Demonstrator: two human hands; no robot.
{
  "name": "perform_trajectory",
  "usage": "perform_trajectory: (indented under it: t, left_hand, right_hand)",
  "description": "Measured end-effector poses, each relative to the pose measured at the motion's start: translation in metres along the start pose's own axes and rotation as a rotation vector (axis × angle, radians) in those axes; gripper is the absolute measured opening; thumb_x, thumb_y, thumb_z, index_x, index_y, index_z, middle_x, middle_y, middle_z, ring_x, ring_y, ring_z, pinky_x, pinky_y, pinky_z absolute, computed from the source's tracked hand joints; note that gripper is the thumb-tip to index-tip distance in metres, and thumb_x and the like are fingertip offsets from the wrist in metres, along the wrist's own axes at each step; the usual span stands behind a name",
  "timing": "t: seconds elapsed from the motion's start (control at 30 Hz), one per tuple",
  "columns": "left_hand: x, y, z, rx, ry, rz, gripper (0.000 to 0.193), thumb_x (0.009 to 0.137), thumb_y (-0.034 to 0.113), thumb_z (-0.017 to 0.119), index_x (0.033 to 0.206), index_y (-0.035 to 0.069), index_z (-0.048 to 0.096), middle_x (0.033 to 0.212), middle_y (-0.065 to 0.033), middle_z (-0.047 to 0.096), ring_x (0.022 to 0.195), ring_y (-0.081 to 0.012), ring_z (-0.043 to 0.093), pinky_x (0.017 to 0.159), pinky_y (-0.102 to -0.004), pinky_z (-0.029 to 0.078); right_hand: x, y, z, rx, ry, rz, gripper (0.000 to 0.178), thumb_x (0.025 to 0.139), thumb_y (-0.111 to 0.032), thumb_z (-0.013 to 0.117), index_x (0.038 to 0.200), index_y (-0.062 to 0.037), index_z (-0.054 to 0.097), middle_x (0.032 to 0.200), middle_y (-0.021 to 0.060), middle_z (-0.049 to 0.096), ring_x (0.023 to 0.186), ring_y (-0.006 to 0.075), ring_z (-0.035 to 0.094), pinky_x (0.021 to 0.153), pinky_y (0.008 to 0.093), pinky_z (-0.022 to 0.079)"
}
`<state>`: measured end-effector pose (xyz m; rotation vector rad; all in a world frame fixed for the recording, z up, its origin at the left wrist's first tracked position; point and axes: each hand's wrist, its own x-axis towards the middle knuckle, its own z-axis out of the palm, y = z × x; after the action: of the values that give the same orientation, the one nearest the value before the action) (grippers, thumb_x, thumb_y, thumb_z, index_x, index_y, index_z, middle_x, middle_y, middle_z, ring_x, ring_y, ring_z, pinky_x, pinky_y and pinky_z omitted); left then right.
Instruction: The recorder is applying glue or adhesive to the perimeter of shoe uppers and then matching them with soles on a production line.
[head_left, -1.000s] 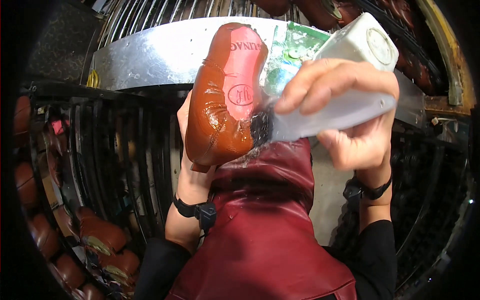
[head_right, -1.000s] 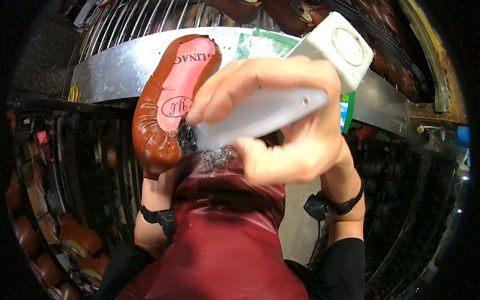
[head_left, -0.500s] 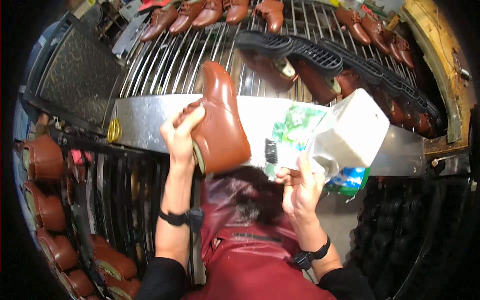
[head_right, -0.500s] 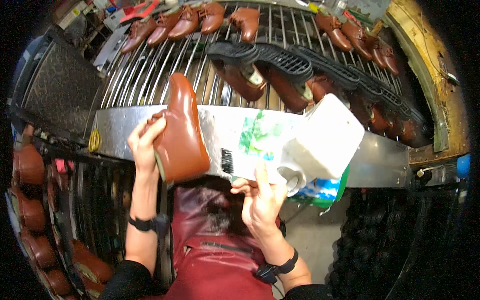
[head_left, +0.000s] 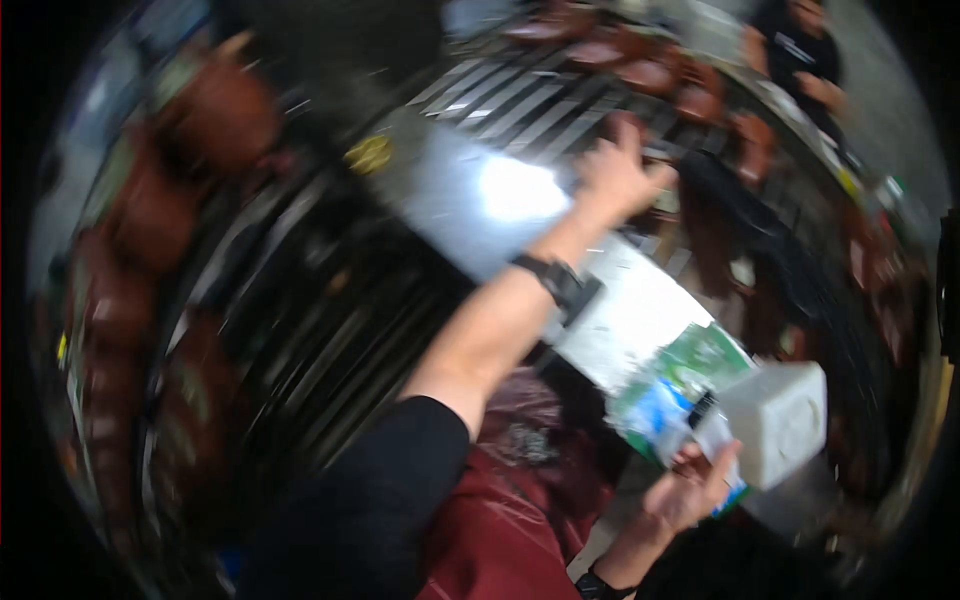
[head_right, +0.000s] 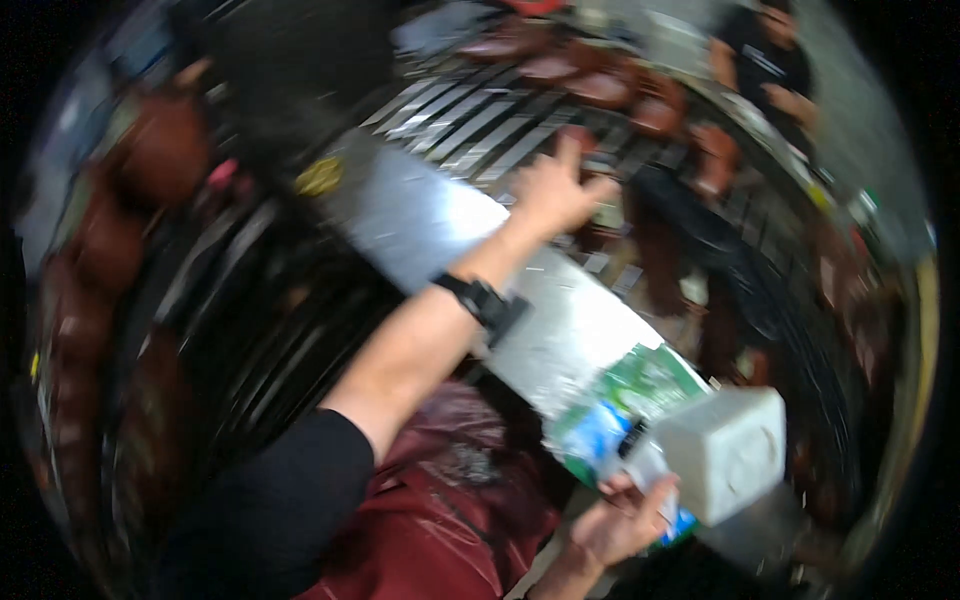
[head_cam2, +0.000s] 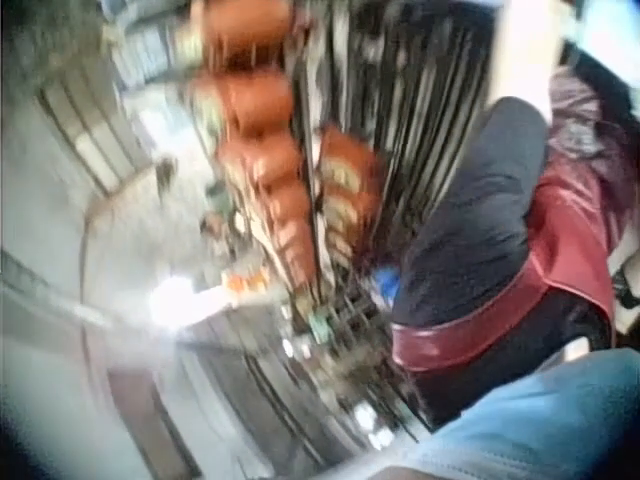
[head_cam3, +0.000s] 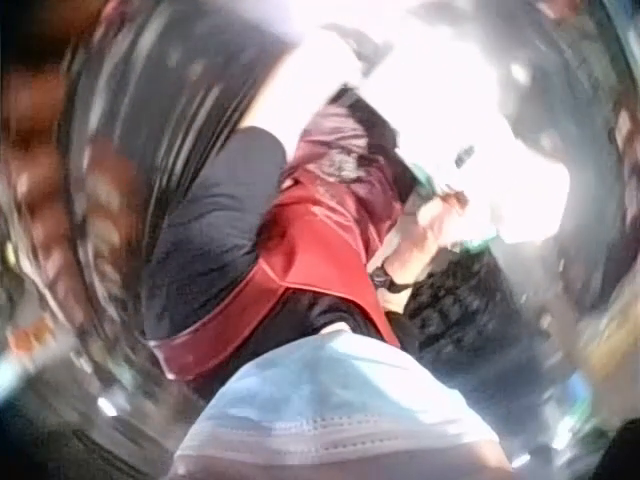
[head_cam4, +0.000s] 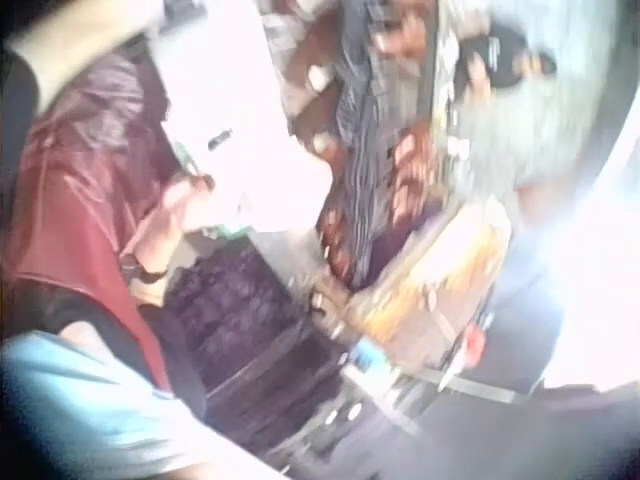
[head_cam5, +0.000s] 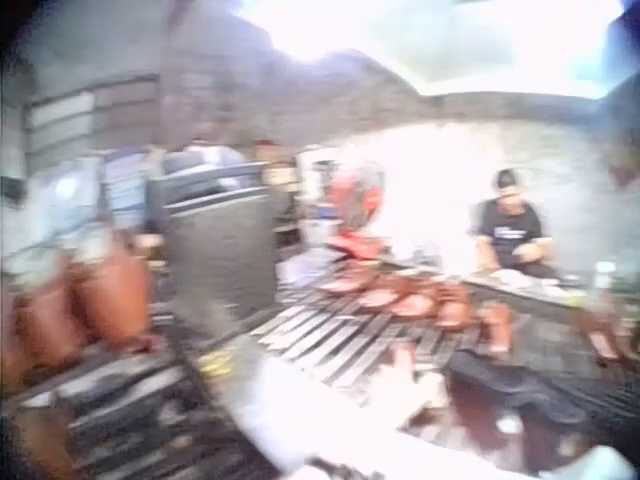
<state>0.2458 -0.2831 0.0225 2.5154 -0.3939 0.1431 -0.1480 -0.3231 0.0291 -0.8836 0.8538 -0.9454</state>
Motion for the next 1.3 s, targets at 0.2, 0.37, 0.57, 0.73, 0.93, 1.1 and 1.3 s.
perform_trajectory:
  t: [0.2,0.37,0.57,0.73,0.93,1.1,1.3]
  left_hand:
    - [-0.245,-0.095,-0.164,0.021,0.353,0.097,0.039,0.082,0.027,0.08,0.104,-0.005,0.074,0.108,-0.024,0.073,0.103,-0.041,0.07,0.094,-0.0484,0.055]
    - [-0.328,-0.148,-0.373,0.899,0.257,-0.76,0.05,0.086,0.039,0.075,0.109,-0.006,0.073,0.122,-0.0283,0.07,0.117,-0.0456,0.064,0.105,-0.0505,0.048]
    - [-0.439,-0.307,-0.447,-0.632,0.394,-0.538,0.064,0.086,0.046,0.083,0.129,0.001,0.07,0.129,-0.0176,0.069,0.115,-0.0317,0.067,0.097,-0.044,0.054]
    - [-0.484,-0.395,-0.356,-0.986,0.868,-0.416,0.072,0.095,0.028,0.074,0.155,0.001,0.046,0.158,-0.0171,0.049,0.14,-0.0338,0.052,0.12,-0.0507,0.043]
    - [-0.372,-0.247,-0.199,-1.582,-0.019,-0.413,0.09,0.083,0.031,0.081,0.158,0.003,0.04,0.16,-0.0183,0.044,0.148,-0.0387,0.043,0.124,-0.0568,0.036]
    - [-0.326,-0.21,-0.12,-0.254,-0.23,-0.006,0.069,0.092,0.025,0.076,0.151,0.003,0.051,0.147,-0.0176,0.058,0.137,-0.0317,0.055,0.113,-0.0448,0.049]
    - [-0.294,-0.122,-0.049,-0.182,0.105,0.965,0.037,0.101,0.005,0.058,0.137,-0.002,0.051,0.139,-0.0306,0.062,0.125,-0.0419,0.062,0.105,-0.051,0.051]
  right_hand:
    - [0.013,0.009,-0.046,-0.041,-0.168,0.014,0.051,0.108,-0.039,0.062,0.14,0.0006,0.058,0.094,0.0034,0.066,0.074,0.0081,0.056,0.064,0.0216,0.042]
    - [-0.022,-0.01,-0.045,-0.105,-0.186,-0.088,0.049,0.109,-0.035,0.06,0.141,0.0031,0.056,0.09,0.0038,0.065,0.073,0.0105,0.057,0.062,0.0229,0.044]
    - [-0.028,-0.005,-0.041,-0.046,-0.133,-0.172,0.027,0.106,-0.018,0.065,0.12,0.0053,0.063,0.086,0.017,0.072,0.058,0.0199,0.067,0.05,0.0305,0.055]
    - [-0.022,0.002,-0.059,-0.209,-0.049,-0.405,0.021,0.103,-0.01,0.07,0.112,0.0079,0.066,0.087,0.0154,0.072,0.061,0.0183,0.069,0.052,0.0289,0.056]
    - [-0.005,0.011,-0.073,-0.678,-0.054,-0.519,0.016,0.1,-0.007,0.073,0.106,0.007,0.069,0.082,0.0086,0.07,0.061,0.012,0.067,0.052,0.0244,0.053]
    - [-0.018,0.003,-0.055,-0.173,0.064,-0.076,0.019,0.103,-0.014,0.07,0.101,0.0045,0.069,0.081,0.0109,0.072,0.059,0.0152,0.068,0.049,0.0284,0.054]
    - [-0.024,0.002,-0.024,0.078,-0.239,0.245,0.021,0.105,-0.021,0.066,0.113,-0.0016,0.063,0.085,0.0162,0.072,0.057,0.0208,0.066,0.046,0.0317,0.053]
